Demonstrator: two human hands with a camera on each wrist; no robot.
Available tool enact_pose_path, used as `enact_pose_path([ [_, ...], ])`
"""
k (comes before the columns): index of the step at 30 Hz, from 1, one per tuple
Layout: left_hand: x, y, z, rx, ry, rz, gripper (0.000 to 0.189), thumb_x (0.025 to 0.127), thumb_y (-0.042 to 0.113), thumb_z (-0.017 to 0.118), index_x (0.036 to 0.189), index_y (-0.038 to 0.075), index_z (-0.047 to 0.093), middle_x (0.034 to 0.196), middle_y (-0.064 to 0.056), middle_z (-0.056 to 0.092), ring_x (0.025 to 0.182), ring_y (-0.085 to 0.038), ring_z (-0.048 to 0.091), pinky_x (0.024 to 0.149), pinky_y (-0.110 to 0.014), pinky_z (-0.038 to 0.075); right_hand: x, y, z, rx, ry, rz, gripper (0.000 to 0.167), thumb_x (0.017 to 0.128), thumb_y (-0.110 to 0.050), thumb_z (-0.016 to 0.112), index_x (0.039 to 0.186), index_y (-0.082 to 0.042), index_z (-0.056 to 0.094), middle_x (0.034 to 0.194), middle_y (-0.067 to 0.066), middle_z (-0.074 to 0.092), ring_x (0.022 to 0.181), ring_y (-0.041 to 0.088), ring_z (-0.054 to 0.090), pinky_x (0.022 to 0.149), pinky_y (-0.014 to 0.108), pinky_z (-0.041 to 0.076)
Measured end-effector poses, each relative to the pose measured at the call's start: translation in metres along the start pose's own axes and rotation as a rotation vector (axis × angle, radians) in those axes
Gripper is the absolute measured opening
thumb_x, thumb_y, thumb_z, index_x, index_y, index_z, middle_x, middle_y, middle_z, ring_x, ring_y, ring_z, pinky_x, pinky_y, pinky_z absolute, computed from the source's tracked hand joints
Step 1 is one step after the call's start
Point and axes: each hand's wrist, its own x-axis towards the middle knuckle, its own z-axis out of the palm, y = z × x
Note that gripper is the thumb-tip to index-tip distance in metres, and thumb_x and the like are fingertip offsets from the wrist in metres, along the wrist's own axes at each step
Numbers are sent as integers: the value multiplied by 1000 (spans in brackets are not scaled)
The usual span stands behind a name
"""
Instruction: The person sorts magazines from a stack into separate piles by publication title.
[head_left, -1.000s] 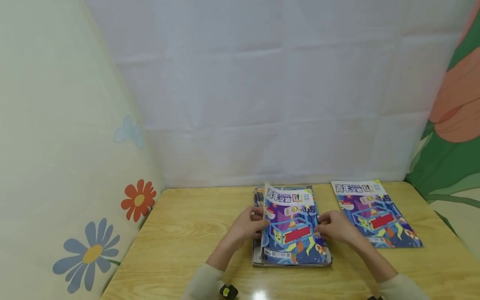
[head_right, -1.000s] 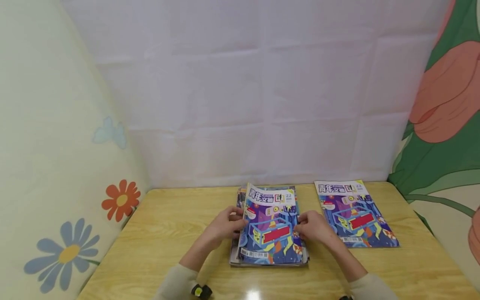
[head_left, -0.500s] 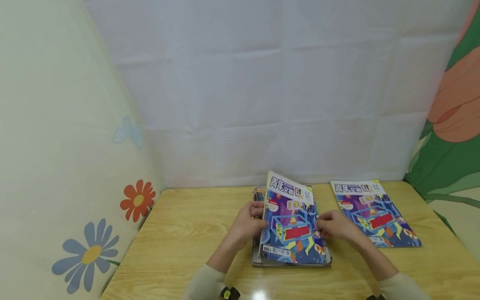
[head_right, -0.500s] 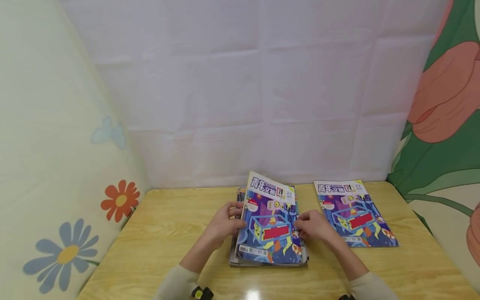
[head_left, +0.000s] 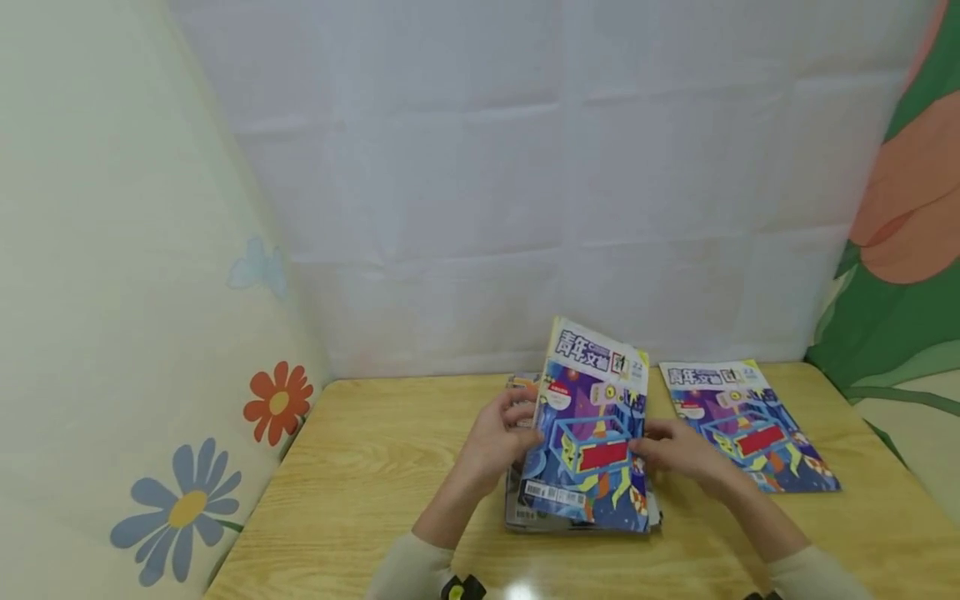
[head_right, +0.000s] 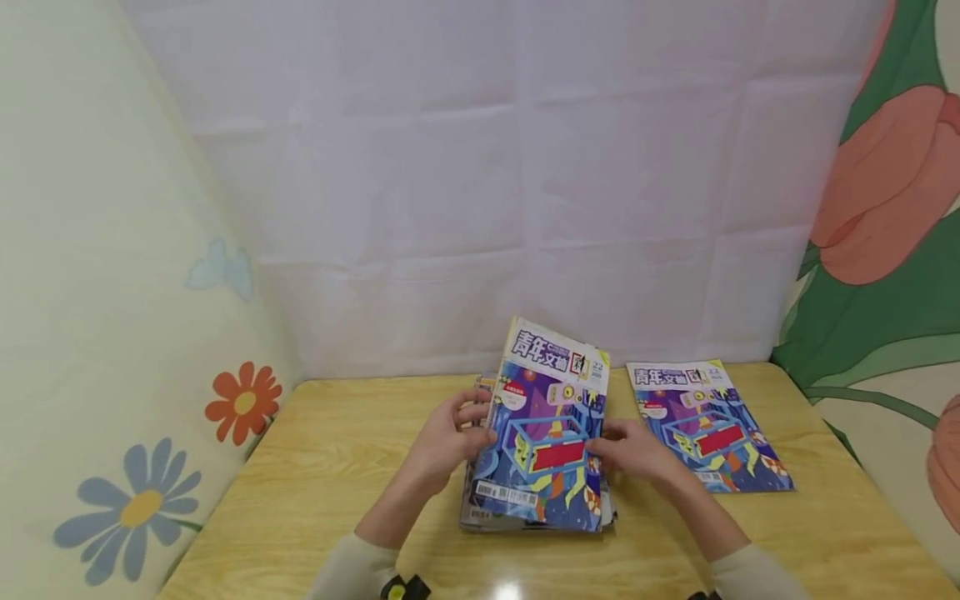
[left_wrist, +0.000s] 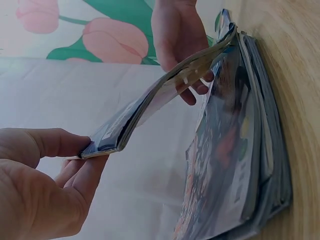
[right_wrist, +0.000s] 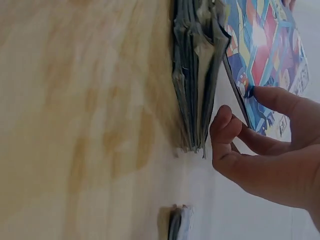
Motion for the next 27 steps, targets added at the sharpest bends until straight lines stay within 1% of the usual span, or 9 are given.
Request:
enact_pose_path([
  [2,2,1,2,-12,0,10,57,81,-12,66,134,-3,50,117,-18,69,92,-26,69,76,-35,58,-4,-1,-6,20,-3,-9,45,100,-29,67,129,4,60,110,15,68,97,31,66,84,47,56],
  [4,5,1,3,-25,4,18,56,80,-12,66,133,-4,50,117,-19,69,89,-25,69,72,-33,57,-8,-1,-11,83,-12,-13,54,100,-26,67,140,6,52,124,21,63,108,35,65,92,49,54],
  [7,9,1,4,-48,14,19,55,80,-11,65,132,-3,51,117,-19,70,86,-22,68,66,-31,55,-13,-1,-18,196,-15,0,71,99,-19,65,156,6,29,143,30,48,122,38,58,100,48,49],
  [11,15,-1,9,-95,26,9,58,80,-10,67,134,-3,50,117,-18,69,84,-21,67,63,-31,55,-23,1,-30,349,-33,7,82,99,-7,60,161,2,8,156,38,25,131,38,50,106,46,44],
  [14,20,-1,14,-130,35,4,60,79,-12,68,136,-4,49,118,-19,68,85,-21,67,63,-31,55,-29,5,-39,446,-81,-18,84,99,-1,56,162,-2,0,158,38,17,133,36,48,109,47,40],
  [17,24,-4,19,-147,42,2,61,79,-12,68,136,-4,49,117,-20,68,82,-21,68,62,-32,56,-35,9,-49,506,-121,-36,84,101,-1,54,163,-6,-2,159,36,15,131,33,52,110,50,39],
  [21,30,-9,29,-180,41,-6,62,78,-14,66,136,-5,47,118,-22,68,78,-21,68,60,-31,56,-43,13,-59,577,-139,-17,84,105,-10,54,163,-14,-6,162,31,16,129,32,53,107,56,41],
  [24,37,-13,38,-214,30,-25,62,79,-15,65,137,-5,45,119,-21,68,74,-19,67,55,-27,54,-49,16,-66,638,-146,-5,83,107,-16,52,163,-18,-10,157,24,32,128,36,54,105,58,42],
  [27,44,-19,47,-236,18,-47,62,81,-16,65,138,-4,45,116,-17,69,72,-17,66,53,-24,52,-54,21,-73,669,-149,-15,83,108,-15,50,162,-19,-13,144,13,52,124,38,57,103,55,45],
])
